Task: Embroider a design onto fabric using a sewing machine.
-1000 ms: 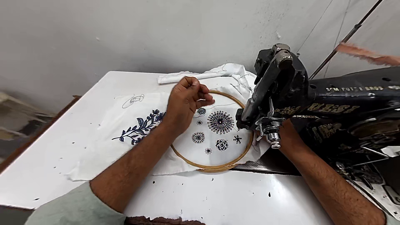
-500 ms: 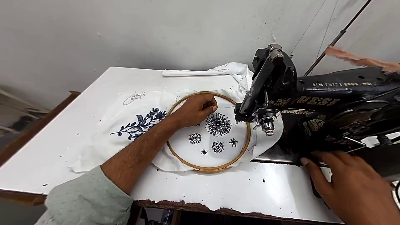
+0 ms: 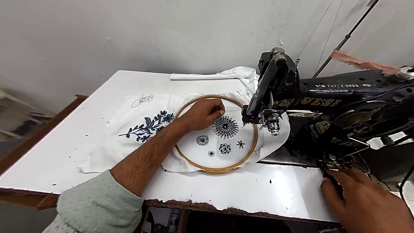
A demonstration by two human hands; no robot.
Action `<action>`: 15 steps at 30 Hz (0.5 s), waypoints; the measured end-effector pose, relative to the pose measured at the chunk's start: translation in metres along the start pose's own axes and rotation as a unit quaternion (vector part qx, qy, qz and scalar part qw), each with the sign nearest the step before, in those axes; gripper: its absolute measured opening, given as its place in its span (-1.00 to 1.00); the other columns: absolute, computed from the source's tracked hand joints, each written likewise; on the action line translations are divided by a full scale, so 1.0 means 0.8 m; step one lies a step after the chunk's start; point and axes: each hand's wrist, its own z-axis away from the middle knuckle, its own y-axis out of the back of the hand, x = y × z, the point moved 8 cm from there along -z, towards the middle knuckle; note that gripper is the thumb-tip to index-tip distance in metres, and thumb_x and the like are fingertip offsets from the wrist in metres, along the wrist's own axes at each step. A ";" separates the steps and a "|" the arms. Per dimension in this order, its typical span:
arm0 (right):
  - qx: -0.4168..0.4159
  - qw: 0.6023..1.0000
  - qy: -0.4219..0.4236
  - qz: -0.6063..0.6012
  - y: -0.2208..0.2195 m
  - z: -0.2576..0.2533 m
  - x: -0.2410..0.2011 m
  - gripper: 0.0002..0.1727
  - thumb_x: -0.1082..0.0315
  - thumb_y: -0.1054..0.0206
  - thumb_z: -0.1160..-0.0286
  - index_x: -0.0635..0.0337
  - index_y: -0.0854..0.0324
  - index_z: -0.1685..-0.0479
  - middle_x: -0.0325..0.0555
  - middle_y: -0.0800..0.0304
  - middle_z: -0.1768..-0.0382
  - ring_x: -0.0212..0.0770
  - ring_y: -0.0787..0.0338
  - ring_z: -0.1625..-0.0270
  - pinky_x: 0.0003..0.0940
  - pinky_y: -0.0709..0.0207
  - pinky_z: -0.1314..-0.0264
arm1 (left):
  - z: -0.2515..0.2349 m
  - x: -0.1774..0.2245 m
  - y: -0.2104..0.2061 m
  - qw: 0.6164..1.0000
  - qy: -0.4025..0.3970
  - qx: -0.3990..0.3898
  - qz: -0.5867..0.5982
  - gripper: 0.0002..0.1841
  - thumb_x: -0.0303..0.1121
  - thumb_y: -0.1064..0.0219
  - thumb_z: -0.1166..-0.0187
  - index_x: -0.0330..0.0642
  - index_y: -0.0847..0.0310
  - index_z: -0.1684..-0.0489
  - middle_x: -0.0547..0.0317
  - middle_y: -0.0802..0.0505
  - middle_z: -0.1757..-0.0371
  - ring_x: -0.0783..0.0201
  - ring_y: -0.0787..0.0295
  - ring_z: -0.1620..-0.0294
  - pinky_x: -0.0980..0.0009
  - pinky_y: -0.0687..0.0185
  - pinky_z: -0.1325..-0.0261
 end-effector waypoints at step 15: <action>0.071 0.974 0.097 -0.193 -0.008 -0.052 -0.128 -0.59 -0.02 -0.13 -0.65 0.08 -0.67 -0.11 -0.28 -0.67 0.30 -0.34 -0.65 0.44 -0.32 -0.58 0.48 | 0.008 0.047 -0.037 0.994 -0.067 -0.085 0.005 -0.80 -0.21 -0.39 -0.66 -0.16 -0.77 0.19 0.31 -0.78 0.45 0.49 -0.64 0.48 0.48 -0.61 0.32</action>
